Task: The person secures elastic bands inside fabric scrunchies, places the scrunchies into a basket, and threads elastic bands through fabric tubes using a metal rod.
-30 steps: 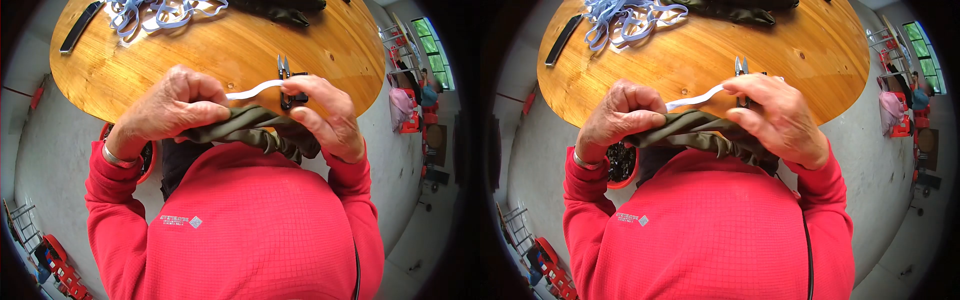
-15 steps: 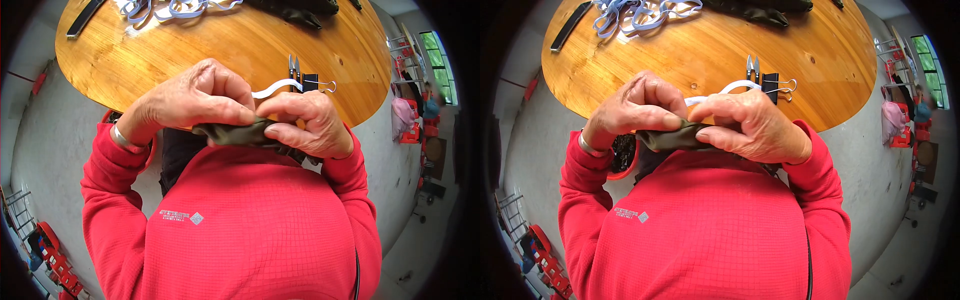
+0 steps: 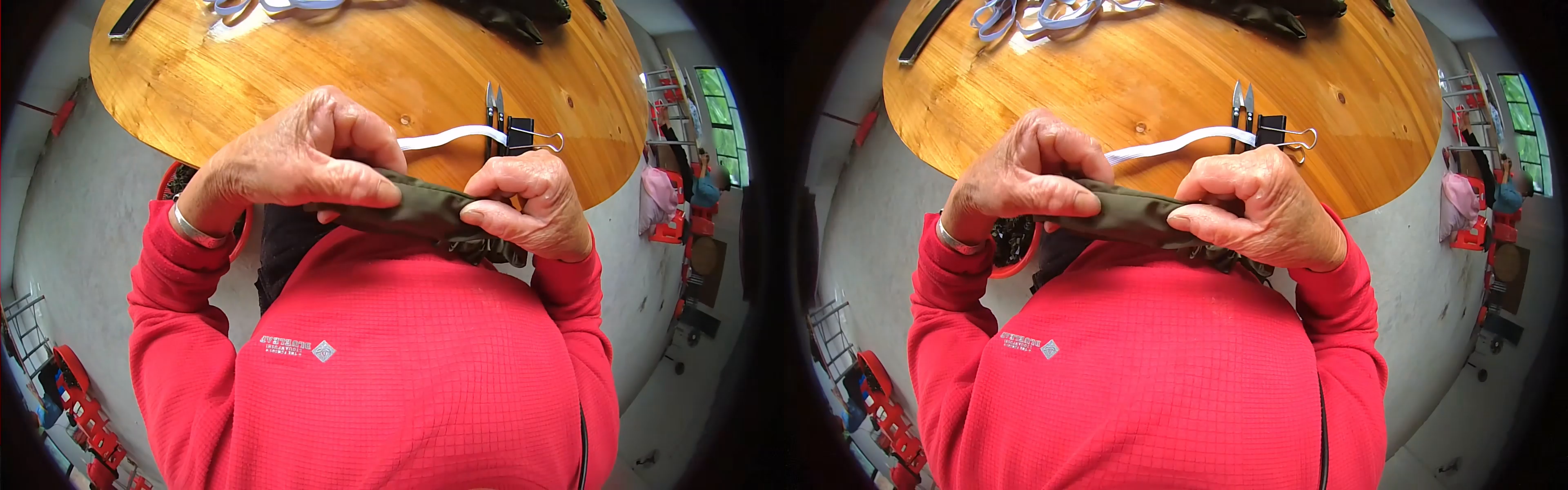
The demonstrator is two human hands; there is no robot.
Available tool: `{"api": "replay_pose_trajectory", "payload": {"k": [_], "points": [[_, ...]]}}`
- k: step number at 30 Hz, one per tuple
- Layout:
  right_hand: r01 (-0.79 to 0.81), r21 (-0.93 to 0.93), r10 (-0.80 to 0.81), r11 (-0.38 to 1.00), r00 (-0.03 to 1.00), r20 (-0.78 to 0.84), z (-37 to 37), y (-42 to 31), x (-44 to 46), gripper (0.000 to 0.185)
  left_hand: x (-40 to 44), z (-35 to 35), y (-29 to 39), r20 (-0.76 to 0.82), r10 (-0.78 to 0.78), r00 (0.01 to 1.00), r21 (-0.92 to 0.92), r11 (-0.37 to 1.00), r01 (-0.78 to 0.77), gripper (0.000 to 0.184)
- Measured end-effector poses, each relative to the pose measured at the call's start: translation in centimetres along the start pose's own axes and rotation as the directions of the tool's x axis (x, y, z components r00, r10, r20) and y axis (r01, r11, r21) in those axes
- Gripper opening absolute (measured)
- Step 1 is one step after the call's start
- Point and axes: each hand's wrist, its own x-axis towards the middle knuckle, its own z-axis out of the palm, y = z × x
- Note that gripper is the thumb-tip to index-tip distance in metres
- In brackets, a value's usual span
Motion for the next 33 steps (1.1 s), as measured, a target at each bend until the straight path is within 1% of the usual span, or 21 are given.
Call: {"api": "replay_pose_trajectory", "payload": {"k": [2, 5, 8, 11, 12, 15, 16, 18, 20, 22, 25, 28, 31, 32, 33], "points": [[0.005, -0.011, -0.005, 1.0, 1.0, -0.001, 0.2, 0.1, 0.0, 0.008, -0.1, 0.0, -0.4, -0.03, 0.054, 0.998, 0.051, 0.997, -0.053, 0.017], [0.028, 0.028, -0.028, 0.999, 1.0, -0.004, 0.7, 0.6, 0.3, 0.009, 0.1, 0.3, -0.5, -0.036, 0.152, 0.988, 0.18, 0.973, -0.143, 0.013], [0.174, -0.053, -0.175, 0.983, 0.984, -0.016, 1.4, 1.1, 0.8, 0.008, 0.5, 0.9, -0.4, -0.028, 0.153, 0.988, 0.214, 0.966, -0.144, 0.011], [0.054, -0.003, -0.054, 0.999, 0.996, -0.064, 2.5, 1.0, 0.7, 0.018, 0.9, 1.1, -0.6, -0.044, 0.184, 0.982, 0.254, 0.953, -0.167, 0.01], [0.121, -0.031, -0.123, 0.992, 0.987, -0.103, 2.6, 1.6, 0.8, 0.031, 1.0, 1.0, -0.6, -0.059, 0.156, 0.986, 0.17, 0.975, -0.144, 0.013], [0.173, -0.088, -0.182, 0.981, 0.978, -0.106, 2.2, 1.4, 0.9, 0.035, 1.0, 0.9, -0.6, -0.06, 0.043, 0.997, 0.042, 0.998, -0.041, 0.012], [0.212, -0.092, -0.221, 0.973, 0.969, -0.109, 2.1, 1.8, 1.0, 0.033, 0.9, 0.9, -0.4, -0.048, 0.006, 0.999, -0.004, 1.0, -0.006, 0.012], [0.177, -0.039, -0.18, 0.983, 0.981, -0.077, 1.9, 1.9, 0.9, 0.031, 0.8, 0.8, -0.2, -0.02, -0.065, 0.998, -0.094, 0.994, 0.063, 0.015], [0.114, 0.0, -0.113, 0.994, 0.992, -0.06, 1.9, 1.6, 0.8, 0.027, 1.1, -0.1, -1.9, -0.065, 0.211, 0.975, 0.082, 0.975, -0.205, 0.019], [0.132, -0.004, -0.132, 0.991, 0.99, -0.049, 1.7, 2.0, 0.9, 0.026, 1.0, -0.6, -2.7, -0.072, 0.302, 0.951, 0.148, 0.946, -0.289, 0.023], [0.136, 0.024, -0.135, 0.99, 0.99, -0.046, 1.9, 2.5, 0.8, 0.025, 0.3, -0.5, -1.2, -0.062, 0.168, 0.984, 0.065, 0.984, -0.164, 0.026], [0.131, 0.048, -0.128, 0.99, 0.99, -0.06, 1.9, 2.7, 0.8, 0.024, -0.1, -0.2, -1.4, -0.092, 0.088, 0.992, -0.022, 0.996, -0.09, 0.024], [0.109, 0.097, -0.101, 0.989, 0.992, -0.079, 1.8, 2.9, 0.8, 0.023, -0.7, 1.0, -1.5, -0.194, 0.063, 0.979, -0.251, 0.962, -0.112, 0.02], [0.089, 0.103, -0.082, 0.991, 0.994, -0.077, 1.9, 2.8, 0.8, 0.022, -0.9, 0.8, -1.4, -0.189, 0.038, 0.981, -0.25, 0.964, -0.086, 0.018], [0.071, 0.108, -0.063, 0.992, 0.995, -0.074, 2.0, 2.7, 0.8, 0.021, -0.7, 1.0, -1.8, -0.189, 0.092, 0.978, -0.207, 0.97, -0.132, 0.018]]}}
